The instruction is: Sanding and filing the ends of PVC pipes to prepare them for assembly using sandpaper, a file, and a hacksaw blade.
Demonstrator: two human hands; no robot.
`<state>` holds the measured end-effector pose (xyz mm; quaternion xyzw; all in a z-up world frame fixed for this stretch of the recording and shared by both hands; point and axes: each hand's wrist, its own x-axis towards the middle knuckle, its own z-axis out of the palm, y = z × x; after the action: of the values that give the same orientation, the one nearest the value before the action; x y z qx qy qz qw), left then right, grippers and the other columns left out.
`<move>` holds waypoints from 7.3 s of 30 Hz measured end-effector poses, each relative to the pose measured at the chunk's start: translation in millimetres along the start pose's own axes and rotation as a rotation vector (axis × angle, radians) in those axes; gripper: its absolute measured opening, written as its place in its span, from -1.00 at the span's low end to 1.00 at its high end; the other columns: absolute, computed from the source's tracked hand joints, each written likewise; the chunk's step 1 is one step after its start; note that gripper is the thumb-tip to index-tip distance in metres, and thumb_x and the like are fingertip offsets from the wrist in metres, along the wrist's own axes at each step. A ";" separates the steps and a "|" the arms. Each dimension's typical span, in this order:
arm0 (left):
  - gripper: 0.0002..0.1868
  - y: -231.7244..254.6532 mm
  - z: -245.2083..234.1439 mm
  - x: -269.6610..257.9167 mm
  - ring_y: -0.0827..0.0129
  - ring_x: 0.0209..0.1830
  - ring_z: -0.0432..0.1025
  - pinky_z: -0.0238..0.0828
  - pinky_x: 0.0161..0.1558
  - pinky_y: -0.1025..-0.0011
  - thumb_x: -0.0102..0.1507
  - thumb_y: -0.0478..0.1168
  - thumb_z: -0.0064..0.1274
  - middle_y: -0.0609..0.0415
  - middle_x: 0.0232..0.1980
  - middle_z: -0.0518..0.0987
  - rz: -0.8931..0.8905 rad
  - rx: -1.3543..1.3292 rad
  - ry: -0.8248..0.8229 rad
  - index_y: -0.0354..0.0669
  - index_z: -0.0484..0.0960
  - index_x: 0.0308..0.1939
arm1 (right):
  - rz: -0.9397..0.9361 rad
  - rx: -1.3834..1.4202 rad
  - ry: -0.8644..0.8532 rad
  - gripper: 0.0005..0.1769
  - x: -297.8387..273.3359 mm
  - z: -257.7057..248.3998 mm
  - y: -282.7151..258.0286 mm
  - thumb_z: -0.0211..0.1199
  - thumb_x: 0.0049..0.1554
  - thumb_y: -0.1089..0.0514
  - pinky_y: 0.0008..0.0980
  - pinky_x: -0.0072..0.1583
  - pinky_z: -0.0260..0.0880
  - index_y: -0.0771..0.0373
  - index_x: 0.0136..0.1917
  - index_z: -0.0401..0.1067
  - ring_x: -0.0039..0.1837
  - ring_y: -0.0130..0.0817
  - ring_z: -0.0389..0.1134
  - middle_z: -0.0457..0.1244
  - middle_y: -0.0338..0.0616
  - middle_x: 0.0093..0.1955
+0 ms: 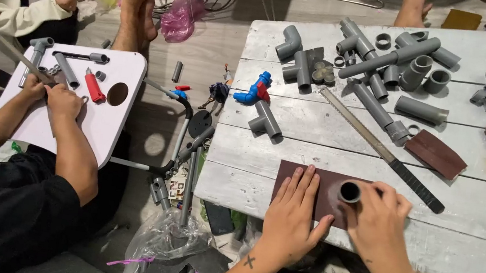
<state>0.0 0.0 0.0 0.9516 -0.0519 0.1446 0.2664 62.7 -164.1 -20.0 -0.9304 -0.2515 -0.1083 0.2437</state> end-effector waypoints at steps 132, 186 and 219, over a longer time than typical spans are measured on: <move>-0.38 -52.5 -45.7 -5.2 -0.20 0.52 0.26 0.29 0.46 0.02 0.16 -0.49 0.10 -0.40 0.46 0.35 -0.246 -0.190 0.229 -0.44 0.39 0.33 | 0.337 0.649 0.369 -0.43 -63.5 -64.5 38.2 0.32 0.00 0.47 -0.14 0.41 0.43 0.27 0.21 0.16 0.27 -0.14 0.31 0.19 -0.01 0.20; -0.79 -84.9 3.0 20.3 0.42 -0.68 0.29 0.31 -0.53 0.47 0.35 -0.01 0.02 0.34 -0.56 0.39 0.304 0.261 0.540 0.15 0.74 -0.25 | -0.277 0.143 -0.231 -0.62 78.4 -65.7 -6.0 0.21 0.20 0.12 -0.05 0.12 0.31 0.38 0.23 0.43 0.11 0.10 0.33 0.29 0.08 0.02; -0.68 -70.1 15.1 169.5 0.32 -0.59 0.51 0.49 -0.52 0.34 0.38 -0.29 0.01 -0.14 -0.42 0.60 0.281 -1.264 -0.247 -0.47 0.60 0.14 | -0.443 0.704 0.239 -0.98 144.7 -50.6 40.3 0.37 0.19 0.32 -0.17 0.22 0.41 0.31 -0.12 0.57 0.14 -0.06 0.45 0.44 -0.03 -0.01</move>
<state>177.6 48.2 4.6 0.6056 -0.2806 0.0095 0.7446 202.7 -160.1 54.2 -0.6949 -0.4367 -0.1726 0.5447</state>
